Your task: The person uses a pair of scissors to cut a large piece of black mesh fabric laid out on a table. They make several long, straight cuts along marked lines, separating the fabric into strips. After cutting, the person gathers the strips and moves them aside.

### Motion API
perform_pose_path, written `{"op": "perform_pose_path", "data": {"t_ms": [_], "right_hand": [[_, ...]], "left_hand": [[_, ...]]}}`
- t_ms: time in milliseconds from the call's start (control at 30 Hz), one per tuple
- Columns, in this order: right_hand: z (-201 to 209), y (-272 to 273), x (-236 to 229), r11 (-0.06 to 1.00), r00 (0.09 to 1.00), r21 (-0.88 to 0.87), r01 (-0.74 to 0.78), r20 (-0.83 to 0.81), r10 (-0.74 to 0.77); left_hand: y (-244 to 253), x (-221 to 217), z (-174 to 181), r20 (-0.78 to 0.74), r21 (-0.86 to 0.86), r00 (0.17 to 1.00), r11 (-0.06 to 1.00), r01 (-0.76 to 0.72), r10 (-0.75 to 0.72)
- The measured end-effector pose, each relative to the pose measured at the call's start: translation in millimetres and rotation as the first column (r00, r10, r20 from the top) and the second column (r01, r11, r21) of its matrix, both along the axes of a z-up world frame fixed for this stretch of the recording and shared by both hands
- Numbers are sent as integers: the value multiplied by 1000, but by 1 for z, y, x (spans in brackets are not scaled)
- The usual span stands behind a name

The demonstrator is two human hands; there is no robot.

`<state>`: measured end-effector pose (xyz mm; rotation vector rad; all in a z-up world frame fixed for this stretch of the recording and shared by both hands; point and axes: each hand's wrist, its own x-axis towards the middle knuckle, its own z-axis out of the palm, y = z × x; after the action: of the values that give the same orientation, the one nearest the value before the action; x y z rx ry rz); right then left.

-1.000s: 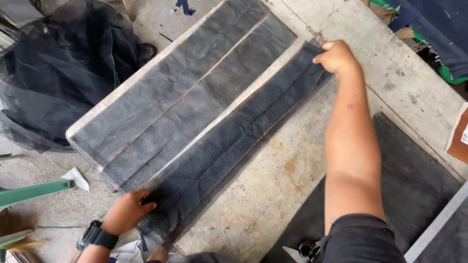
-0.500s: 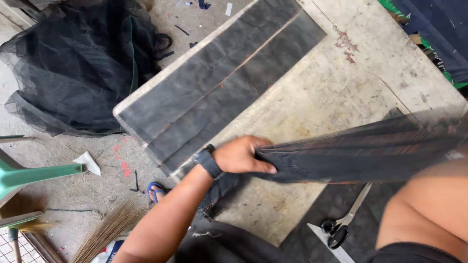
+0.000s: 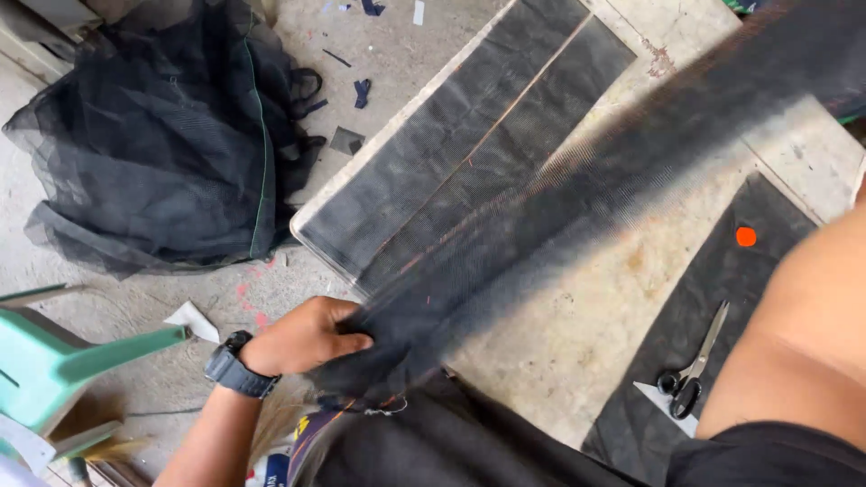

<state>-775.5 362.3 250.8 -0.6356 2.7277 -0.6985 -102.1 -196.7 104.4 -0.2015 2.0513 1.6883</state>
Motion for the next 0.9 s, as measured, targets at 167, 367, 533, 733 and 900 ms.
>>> {"op": "perform_pose_path", "data": {"t_ms": [167,367,533,733,900], "right_hand": [[-77,-85,5,978,987,-144,149,77,-139],[-40,-230,28,972,964,135,190,-214,-159],[-86,-281,-2,915,965,334,227,48,-256],[-164,-295,-36,852,957,507,134,158,-245],[-168,-262,-36,907,969,347,239,-21,-248]], "left_hand": [[-23,-12,-29,193,82,978,993,-90,73],[-22,-56,-27,353,31,929,990,-135,116],[-21,-89,-70,365,-109,923,991,-83,118],[-1,-90,-111,413,-415,899,909,44,145],[4,-98,-86,562,-590,825,728,351,58]]}}
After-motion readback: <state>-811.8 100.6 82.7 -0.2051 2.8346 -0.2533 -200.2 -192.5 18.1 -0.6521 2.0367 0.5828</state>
